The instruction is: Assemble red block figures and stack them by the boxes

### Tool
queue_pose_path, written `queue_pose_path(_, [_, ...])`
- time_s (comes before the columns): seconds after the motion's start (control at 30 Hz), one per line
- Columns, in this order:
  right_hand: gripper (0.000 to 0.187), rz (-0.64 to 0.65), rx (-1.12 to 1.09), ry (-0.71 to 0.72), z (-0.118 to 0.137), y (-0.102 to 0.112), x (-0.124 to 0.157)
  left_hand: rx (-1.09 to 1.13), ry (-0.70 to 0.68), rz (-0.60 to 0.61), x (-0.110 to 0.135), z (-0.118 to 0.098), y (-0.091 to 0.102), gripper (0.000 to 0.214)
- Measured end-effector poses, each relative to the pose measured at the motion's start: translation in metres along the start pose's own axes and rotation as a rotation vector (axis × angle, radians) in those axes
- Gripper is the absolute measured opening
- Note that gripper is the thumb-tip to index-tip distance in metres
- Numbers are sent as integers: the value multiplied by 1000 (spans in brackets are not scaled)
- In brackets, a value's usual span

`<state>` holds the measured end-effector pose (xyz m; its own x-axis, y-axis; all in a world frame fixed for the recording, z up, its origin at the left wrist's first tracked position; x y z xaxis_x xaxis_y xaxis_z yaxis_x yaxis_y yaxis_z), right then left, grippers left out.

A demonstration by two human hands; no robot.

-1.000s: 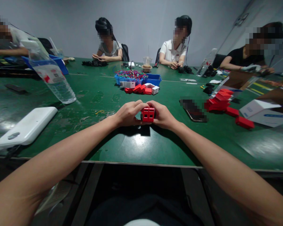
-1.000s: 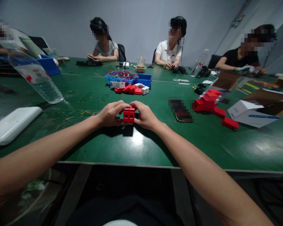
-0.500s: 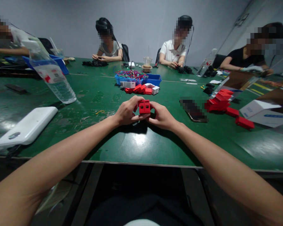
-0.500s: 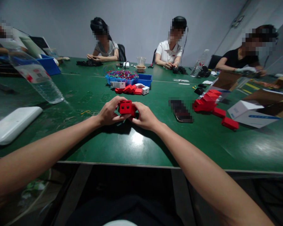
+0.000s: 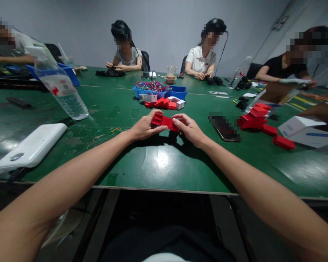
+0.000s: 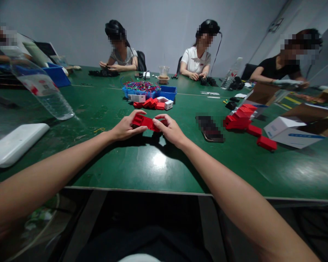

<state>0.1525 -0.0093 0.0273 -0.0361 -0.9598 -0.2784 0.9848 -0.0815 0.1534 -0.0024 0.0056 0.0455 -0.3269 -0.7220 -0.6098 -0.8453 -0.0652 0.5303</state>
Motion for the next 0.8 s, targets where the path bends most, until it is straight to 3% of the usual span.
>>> queue_pose_path(0.4, [46, -11, 1, 13, 4, 2, 0, -310, -27, 28, 0, 10, -4, 58])
queue_pose_path(0.6, [53, 68, 52, 121, 3, -2, 1, -333, 10, 27, 0, 11, -3, 56])
queue_pose_path(0.8, [45, 88, 60, 161, -1, -2, -2, -391, 3, 54, 0, 8, -2, 55])
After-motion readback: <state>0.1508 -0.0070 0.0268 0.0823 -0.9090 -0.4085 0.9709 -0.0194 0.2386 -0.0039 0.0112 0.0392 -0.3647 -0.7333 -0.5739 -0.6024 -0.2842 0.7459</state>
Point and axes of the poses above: each hand's wrist, its own x-axis away from the middle knuckle, its own y-axis out of the back of the hand, z = x × y, the point moved 8 cm from there along -x, towards the middle knuckle, and after that the axes turned 15 degrees about -z, right-handed, at the moved point
